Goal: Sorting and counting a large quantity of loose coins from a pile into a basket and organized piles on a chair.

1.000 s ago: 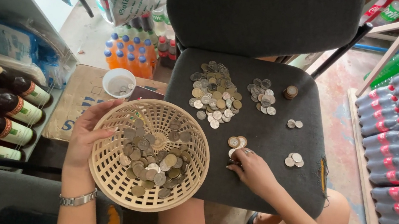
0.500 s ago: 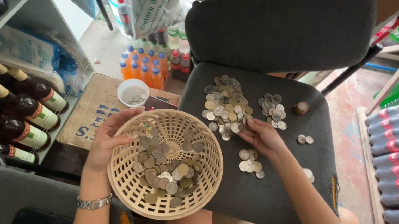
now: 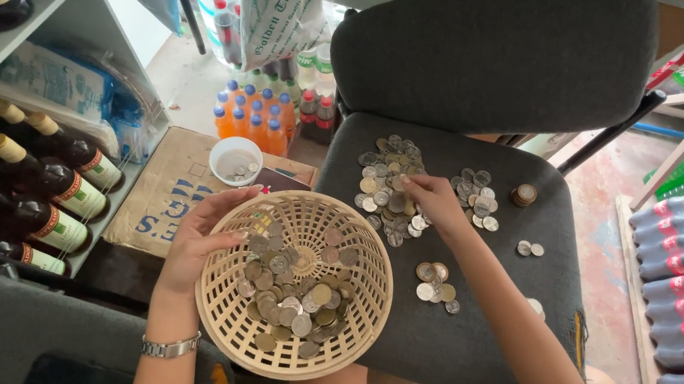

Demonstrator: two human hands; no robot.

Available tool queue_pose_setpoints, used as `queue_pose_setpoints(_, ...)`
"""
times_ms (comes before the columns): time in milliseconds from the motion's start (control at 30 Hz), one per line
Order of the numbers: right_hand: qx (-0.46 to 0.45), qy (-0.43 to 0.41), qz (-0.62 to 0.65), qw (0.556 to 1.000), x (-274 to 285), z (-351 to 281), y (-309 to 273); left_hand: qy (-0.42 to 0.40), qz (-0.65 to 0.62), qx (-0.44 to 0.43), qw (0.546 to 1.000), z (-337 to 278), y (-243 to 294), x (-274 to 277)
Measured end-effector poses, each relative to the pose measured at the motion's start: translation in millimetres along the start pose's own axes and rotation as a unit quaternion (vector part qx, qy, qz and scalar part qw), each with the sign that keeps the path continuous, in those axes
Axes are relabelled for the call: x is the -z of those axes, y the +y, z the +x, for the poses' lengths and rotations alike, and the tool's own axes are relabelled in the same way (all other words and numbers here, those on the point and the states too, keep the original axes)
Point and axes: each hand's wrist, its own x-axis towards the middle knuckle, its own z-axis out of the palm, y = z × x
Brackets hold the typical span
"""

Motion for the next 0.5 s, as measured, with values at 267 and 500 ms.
queue_pose_setpoints(267, 0.082, 0.058, -0.139, 0.985, 25, -58, -63, -0.005, 0.001, 0.001, 1.000, 2, -5, 7)
queue_pose_setpoints(500, 0.056, -0.058, -0.318, 0.945, 55, -135, -62, 0.013, 0.002, 0.015, 1.000, -4, 4, -2)
